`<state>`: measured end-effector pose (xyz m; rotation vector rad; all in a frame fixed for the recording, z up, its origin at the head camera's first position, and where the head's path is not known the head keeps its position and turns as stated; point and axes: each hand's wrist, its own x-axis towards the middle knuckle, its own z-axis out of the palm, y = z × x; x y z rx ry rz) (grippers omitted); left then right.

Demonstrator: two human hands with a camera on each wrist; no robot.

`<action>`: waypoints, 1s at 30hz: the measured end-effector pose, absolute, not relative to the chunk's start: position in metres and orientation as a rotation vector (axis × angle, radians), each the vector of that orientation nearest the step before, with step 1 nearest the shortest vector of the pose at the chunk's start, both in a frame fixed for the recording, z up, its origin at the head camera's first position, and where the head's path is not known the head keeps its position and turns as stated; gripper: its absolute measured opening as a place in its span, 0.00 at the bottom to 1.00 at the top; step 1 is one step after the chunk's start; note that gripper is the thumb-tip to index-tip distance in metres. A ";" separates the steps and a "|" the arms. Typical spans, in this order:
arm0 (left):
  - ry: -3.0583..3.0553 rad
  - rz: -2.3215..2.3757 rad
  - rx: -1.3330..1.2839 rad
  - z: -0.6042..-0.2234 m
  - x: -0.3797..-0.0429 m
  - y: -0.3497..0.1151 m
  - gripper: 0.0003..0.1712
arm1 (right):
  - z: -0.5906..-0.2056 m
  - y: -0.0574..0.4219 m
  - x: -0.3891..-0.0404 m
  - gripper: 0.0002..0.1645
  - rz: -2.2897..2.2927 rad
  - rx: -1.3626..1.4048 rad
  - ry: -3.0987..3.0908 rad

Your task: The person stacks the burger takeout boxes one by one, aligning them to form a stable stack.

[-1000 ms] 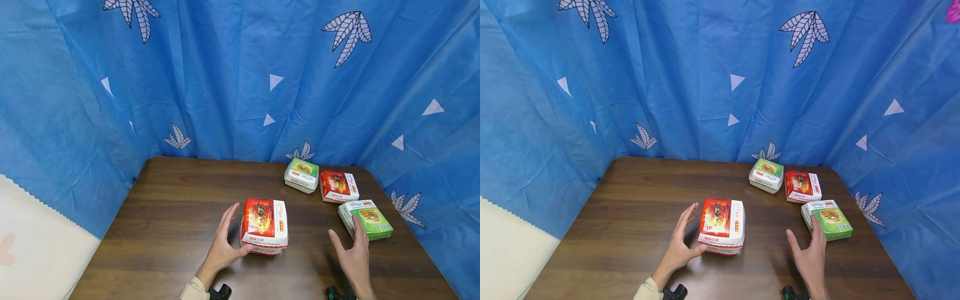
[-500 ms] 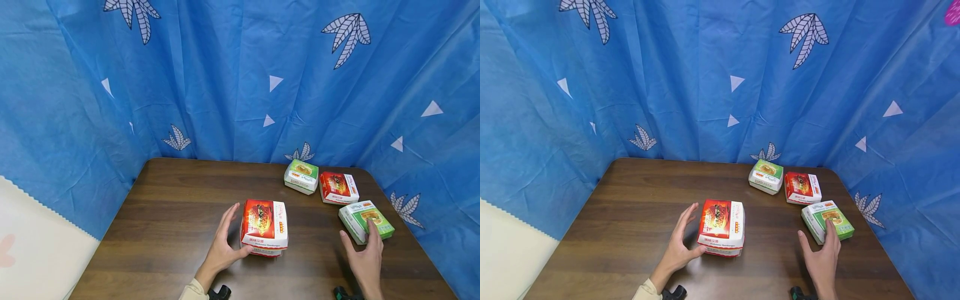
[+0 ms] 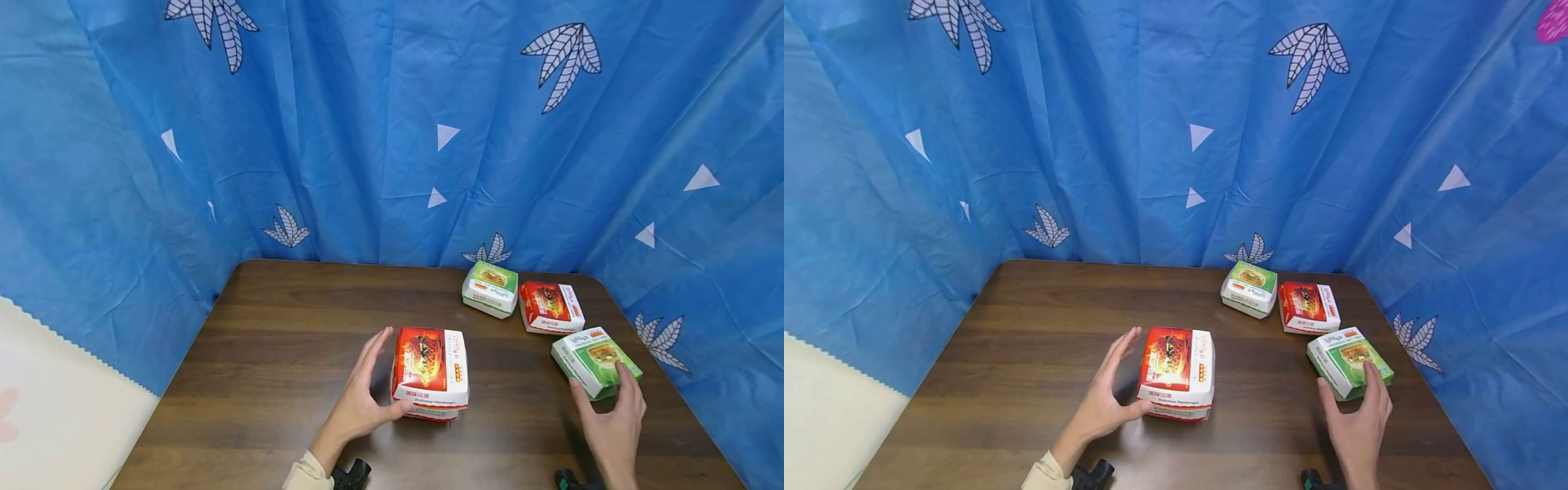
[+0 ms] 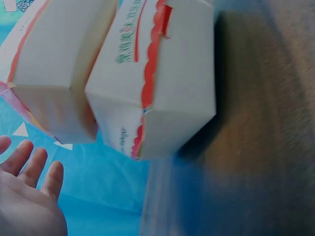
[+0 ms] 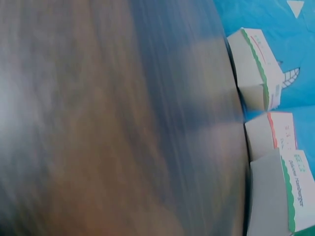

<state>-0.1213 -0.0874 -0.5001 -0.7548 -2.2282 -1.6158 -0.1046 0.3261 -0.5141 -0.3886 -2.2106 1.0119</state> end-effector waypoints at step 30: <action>-2.347 -1.750 -0.717 -0.502 -0.139 -0.088 0.64 | -0.534 0.359 -0.122 0.70 1.346 -0.696 -2.237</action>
